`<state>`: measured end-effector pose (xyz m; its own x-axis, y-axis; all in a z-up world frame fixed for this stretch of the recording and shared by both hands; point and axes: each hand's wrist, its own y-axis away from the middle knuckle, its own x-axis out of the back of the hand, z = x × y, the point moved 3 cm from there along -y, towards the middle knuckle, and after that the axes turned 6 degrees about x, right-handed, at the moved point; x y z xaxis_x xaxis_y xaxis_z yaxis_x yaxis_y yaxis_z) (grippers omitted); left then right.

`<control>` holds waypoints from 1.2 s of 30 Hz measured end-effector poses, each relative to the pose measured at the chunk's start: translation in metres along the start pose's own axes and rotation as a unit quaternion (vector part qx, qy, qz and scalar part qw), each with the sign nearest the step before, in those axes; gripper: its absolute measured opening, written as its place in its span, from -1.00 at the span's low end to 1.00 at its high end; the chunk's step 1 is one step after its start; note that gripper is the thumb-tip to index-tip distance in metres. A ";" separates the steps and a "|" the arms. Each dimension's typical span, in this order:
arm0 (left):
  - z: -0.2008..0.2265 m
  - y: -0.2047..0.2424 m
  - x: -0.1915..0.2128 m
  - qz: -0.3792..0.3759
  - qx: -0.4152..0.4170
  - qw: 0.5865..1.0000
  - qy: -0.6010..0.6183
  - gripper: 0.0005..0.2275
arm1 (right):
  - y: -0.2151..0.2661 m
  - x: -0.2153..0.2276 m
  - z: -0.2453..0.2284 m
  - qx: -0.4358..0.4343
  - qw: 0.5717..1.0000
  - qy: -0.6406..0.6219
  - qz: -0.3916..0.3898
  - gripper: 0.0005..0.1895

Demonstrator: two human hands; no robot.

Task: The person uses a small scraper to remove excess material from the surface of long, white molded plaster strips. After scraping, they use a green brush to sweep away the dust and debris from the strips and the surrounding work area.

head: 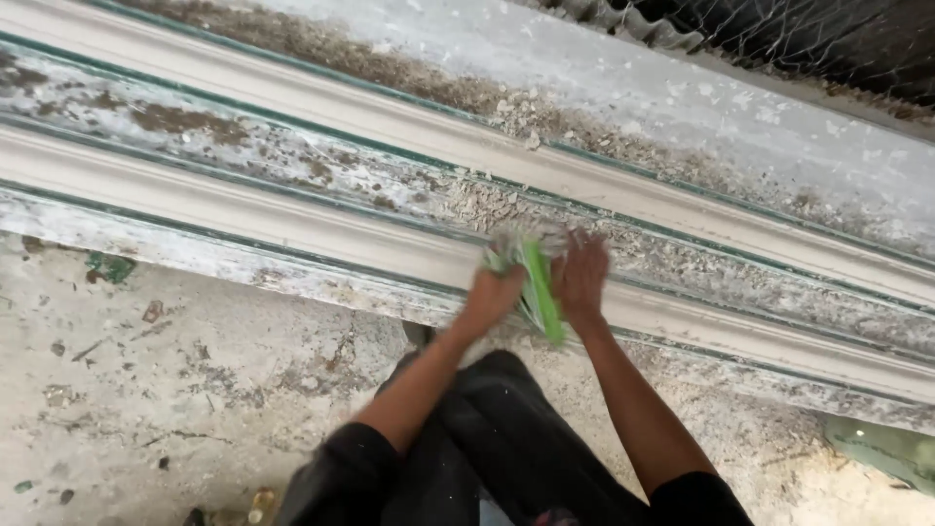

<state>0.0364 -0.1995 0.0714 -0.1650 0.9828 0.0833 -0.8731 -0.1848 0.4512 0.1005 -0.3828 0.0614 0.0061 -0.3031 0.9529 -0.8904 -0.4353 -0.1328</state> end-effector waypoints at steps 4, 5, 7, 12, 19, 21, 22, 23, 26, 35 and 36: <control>0.047 -0.020 0.150 0.022 0.025 0.990 0.135 -0.72 | -0.002 0.024 -0.003 -0.066 0.997 0.027 -0.010 -0.39; 0.073 -0.013 0.195 0.085 -0.047 0.982 0.160 -0.63 | 0.000 0.023 0.001 -0.075 0.997 0.002 0.026 -0.42; 0.069 -0.022 0.272 0.147 -0.126 0.964 0.182 -0.51 | 0.002 0.022 0.005 -0.081 0.994 -0.024 0.066 -0.45; -0.138 -0.144 0.292 0.297 -0.031 0.949 -0.102 -0.62 | 0.003 0.022 0.007 -0.007 0.991 -0.054 0.120 -0.55; 0.037 -0.027 0.008 0.136 -0.182 0.972 -0.060 -0.28 | 0.005 0.021 0.010 -0.022 0.995 -0.025 0.091 -0.52; 0.057 -0.023 0.012 -0.108 -0.051 0.982 0.147 -0.36 | 0.006 0.011 0.022 -0.018 0.995 -0.012 0.101 -0.43; 0.029 -0.050 0.040 -0.109 -0.053 0.982 0.146 -0.36 | 0.001 0.016 0.016 -0.019 0.994 -0.012 0.104 -0.43; -0.002 -0.074 0.068 -0.083 -0.043 0.989 0.116 -0.46 | 0.001 0.021 0.010 -0.028 0.994 -0.028 0.104 -0.46; 0.067 -0.070 0.182 0.017 -0.068 0.992 0.108 -0.50 | 0.003 0.028 0.005 -0.047 0.993 -0.055 0.096 -0.50; -0.062 -0.158 0.281 0.279 -0.148 0.945 0.089 -0.76 | -0.002 0.030 0.001 -0.061 0.994 -0.042 0.074 -0.55; -0.088 -0.170 0.244 0.271 -0.124 0.954 -0.042 -0.69 | -0.003 0.031 0.000 -0.062 0.995 -0.042 0.070 -0.55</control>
<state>0.1043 0.0715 -0.0631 -0.5948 0.7370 0.3210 -0.7529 -0.6506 0.0989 0.1036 -0.3913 0.0914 -0.0885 -0.4262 0.9003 -0.9344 -0.2775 -0.2232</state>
